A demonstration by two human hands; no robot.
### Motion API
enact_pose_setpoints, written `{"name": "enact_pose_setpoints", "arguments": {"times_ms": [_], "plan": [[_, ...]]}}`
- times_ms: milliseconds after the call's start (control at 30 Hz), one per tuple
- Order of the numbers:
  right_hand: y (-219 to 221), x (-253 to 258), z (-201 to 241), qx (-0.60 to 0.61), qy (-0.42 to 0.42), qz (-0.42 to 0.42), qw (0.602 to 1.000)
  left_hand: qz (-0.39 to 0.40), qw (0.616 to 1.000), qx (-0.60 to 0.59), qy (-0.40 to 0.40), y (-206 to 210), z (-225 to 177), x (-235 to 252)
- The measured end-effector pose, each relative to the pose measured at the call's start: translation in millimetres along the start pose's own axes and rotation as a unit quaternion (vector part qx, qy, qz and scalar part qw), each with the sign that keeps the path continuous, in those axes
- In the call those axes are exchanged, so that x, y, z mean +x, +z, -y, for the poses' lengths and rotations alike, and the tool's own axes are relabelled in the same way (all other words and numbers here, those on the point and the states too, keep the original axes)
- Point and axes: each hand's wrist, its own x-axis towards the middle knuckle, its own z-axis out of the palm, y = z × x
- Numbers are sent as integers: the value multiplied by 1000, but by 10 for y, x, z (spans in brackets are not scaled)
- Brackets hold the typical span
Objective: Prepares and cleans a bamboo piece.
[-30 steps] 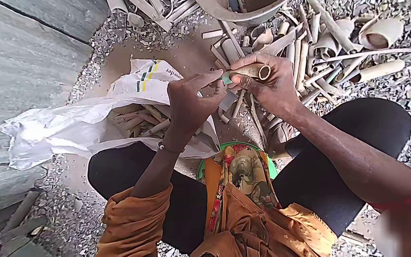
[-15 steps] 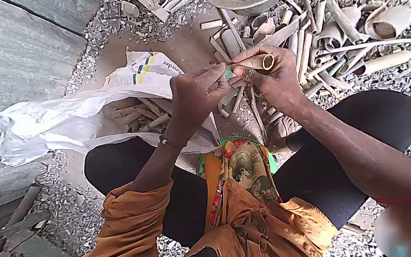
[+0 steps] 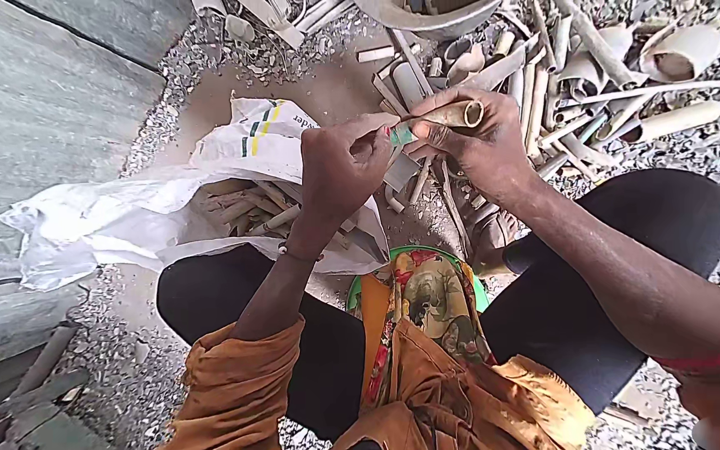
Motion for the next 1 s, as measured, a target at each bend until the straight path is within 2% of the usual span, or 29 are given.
{"name": "enact_pose_setpoints", "arguments": {"times_ms": [67, 133, 233, 600, 867, 1000], "plan": [[-2, 8, 13, -9, -10, 2, 1000, 47, 998, 9, -36, -106, -103, -44], [2, 8, 15, -47, -25, 2, 999, 55, 998, 27, -33, -119, -118, -69], [4, 12, -5, -103, -46, 4, 994, 49, 997, 52, -10, -93, -94, -83], [-4, 5, -23, -180, -74, 12, 981, 10, 991, 110, 72, -27, -54, -110], [-12, -17, -57, -138, -46, 15, 989, 20, 991, 96, 95, -35, -41, -112], [14, -28, -33, -51, -7, 10, 999, 0, 990, 106, 89, -6, -53, -101]]}}
